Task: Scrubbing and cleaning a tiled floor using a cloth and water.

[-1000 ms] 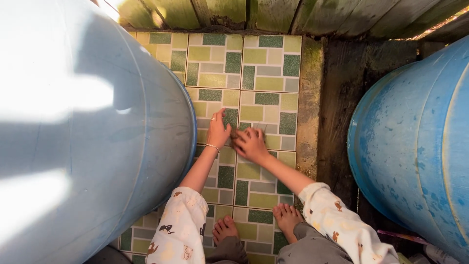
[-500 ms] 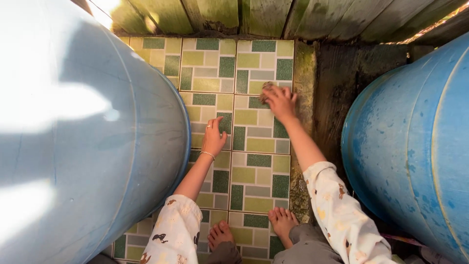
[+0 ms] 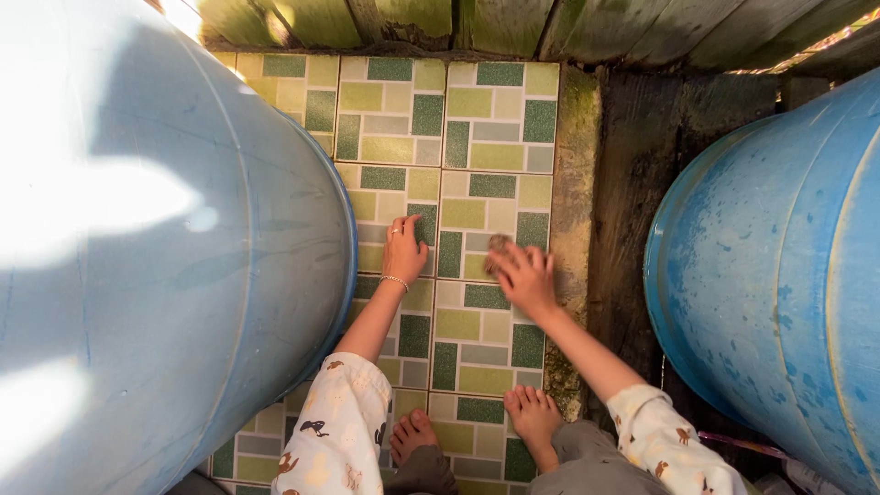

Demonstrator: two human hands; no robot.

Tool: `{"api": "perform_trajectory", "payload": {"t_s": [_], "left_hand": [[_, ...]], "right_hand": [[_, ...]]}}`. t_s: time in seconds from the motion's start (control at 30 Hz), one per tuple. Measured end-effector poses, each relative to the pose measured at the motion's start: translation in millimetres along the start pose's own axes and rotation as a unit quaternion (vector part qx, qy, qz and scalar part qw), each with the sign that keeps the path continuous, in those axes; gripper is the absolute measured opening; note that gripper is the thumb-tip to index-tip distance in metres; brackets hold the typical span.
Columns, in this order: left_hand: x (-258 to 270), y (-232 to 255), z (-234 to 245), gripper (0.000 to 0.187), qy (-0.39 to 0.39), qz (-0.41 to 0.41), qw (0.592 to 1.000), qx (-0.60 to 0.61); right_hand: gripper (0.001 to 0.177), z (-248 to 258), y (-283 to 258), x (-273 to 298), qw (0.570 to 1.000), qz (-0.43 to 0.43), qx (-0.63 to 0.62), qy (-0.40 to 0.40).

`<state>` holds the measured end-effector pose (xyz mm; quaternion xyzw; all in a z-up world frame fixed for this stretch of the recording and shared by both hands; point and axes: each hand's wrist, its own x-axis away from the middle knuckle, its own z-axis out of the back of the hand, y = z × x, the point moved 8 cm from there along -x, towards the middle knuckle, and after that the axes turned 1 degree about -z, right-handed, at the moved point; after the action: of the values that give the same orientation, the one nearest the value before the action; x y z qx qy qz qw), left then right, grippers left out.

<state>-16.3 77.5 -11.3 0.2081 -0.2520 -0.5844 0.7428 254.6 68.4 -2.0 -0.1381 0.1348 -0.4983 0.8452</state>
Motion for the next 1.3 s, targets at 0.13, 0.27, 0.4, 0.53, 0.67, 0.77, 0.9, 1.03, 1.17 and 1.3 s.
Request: {"api": "perform_trajectory", "payload": {"t_s": [0.13, 0.27, 0.4, 0.53, 0.67, 0.77, 0.9, 1.03, 1.17, 1.3], "left_hand": [[0.0, 6.6, 2.2, 0.055, 0.005, 0.004, 1.0, -0.016], [2.9, 8.2, 12.3, 0.054, 0.011, 0.002, 1.0, -0.007], [12.4, 4.8, 15.3, 0.054, 0.018, -0.043, 0.999, 0.024], [27.0, 9.7, 35.7, 0.053, 0.037, -0.052, 0.998, 0.025], [39.6, 7.8, 59.4, 0.052, 0.058, -0.047, 0.996, 0.039], [47.7, 0.1, 65.7, 0.051, 0.061, -0.032, 0.997, 0.042], [49.9, -6.1, 62.0, 0.051, 0.058, -0.023, 0.997, 0.04], [47.1, 0.8, 63.0, 0.052, 0.07, -0.04, 0.996, 0.038], [47.3, 2.8, 61.5, 0.048, 0.039, -0.042, 0.998, 0.005], [57.6, -10.0, 56.8, 0.048, 0.023, -0.062, 0.997, -0.035]], "right_hand": [[0.045, 1.7, -11.3, -0.2, 0.996, 0.088, 0.012, 0.012], [0.044, -10.9, 13.9, -45.1, 0.99, 0.143, -0.007, 0.011], [0.034, -1.1, 57.1, -120.2, 0.997, 0.028, 0.043, 0.063], [0.035, 2.2, 55.6, -178.1, 0.993, -0.015, 0.058, 0.103], [0.061, -8.1, 34.6, -207.9, 0.991, -0.103, 0.007, 0.08], [0.068, -32.4, -0.2, -201.2, 0.997, -0.069, -0.002, 0.029], [0.069, -51.4, -58.5, -154.8, 0.996, 0.08, 0.007, -0.029], [0.069, -23.9, -113.3, -90.7, 0.983, 0.181, -0.013, -0.024], [0.072, -6.3, -116.6, -52.9, 0.963, 0.261, -0.038, -0.058], [0.075, -15.4, -50.3, -59.5, 0.965, 0.254, -0.003, -0.069]]}}
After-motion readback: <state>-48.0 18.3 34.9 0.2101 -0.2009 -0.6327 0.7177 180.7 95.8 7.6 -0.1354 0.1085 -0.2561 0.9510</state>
